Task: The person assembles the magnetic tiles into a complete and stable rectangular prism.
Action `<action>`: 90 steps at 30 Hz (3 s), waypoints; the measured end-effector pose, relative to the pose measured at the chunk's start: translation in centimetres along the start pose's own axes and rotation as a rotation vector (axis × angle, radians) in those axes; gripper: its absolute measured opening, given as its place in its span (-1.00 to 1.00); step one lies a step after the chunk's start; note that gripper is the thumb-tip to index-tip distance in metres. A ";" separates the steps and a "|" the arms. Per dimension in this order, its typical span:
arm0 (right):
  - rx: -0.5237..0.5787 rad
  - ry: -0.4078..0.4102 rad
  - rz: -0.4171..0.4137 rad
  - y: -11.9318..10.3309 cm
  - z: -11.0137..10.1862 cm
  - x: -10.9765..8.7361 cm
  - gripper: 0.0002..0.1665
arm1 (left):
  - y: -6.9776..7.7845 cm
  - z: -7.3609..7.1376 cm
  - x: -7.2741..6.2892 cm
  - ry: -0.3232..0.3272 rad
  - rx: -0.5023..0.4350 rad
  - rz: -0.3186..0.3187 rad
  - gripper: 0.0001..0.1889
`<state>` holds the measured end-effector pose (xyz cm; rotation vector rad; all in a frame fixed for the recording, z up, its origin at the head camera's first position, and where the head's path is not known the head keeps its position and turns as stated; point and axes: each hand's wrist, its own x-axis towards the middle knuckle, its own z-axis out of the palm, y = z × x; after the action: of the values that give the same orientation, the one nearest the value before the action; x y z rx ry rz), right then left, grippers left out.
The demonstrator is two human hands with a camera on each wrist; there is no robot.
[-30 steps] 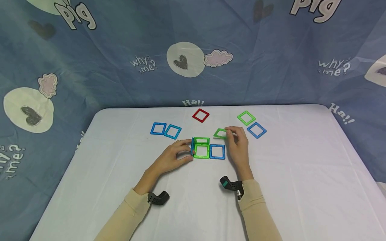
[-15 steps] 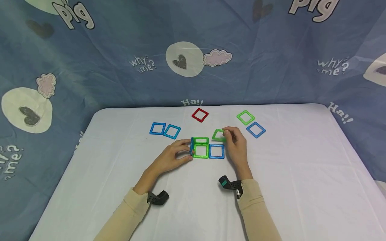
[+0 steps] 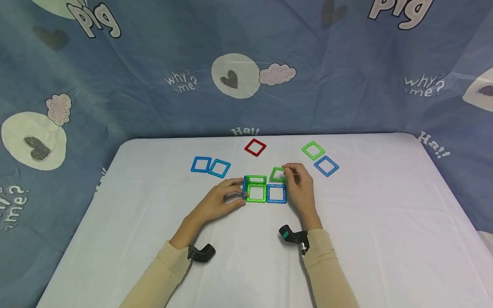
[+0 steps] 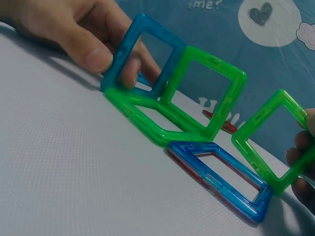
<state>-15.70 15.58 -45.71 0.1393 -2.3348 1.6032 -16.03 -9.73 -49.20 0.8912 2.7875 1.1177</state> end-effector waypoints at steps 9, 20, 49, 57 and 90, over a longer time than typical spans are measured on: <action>-0.046 0.021 -0.032 3.7 0.7 0.5 -0.76 | 0.2 0.0 0.0 0.001 0.009 0.007 -0.79; -0.086 -0.011 -0.036 3.7 0.6 0.4 -0.70 | 0.1 -0.1 0.0 -0.003 0.005 0.031 -0.80; -0.027 -0.061 -0.053 -0.3 0.0 -0.2 -0.83 | 0.1 0.0 0.1 -0.007 -0.004 0.001 -0.81; -0.001 -0.095 -0.042 -0.2 0.0 -0.2 -0.83 | 0.0 0.0 0.1 -0.015 0.009 -0.005 -0.81; 0.015 -0.189 -0.028 -0.3 0.1 -0.2 -0.85 | 0.0 0.0 0.1 -0.015 0.017 -0.001 -0.79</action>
<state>-15.44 15.38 -45.48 0.3398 -2.4484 1.6590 -16.14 -9.68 -49.14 0.8960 2.7897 1.0838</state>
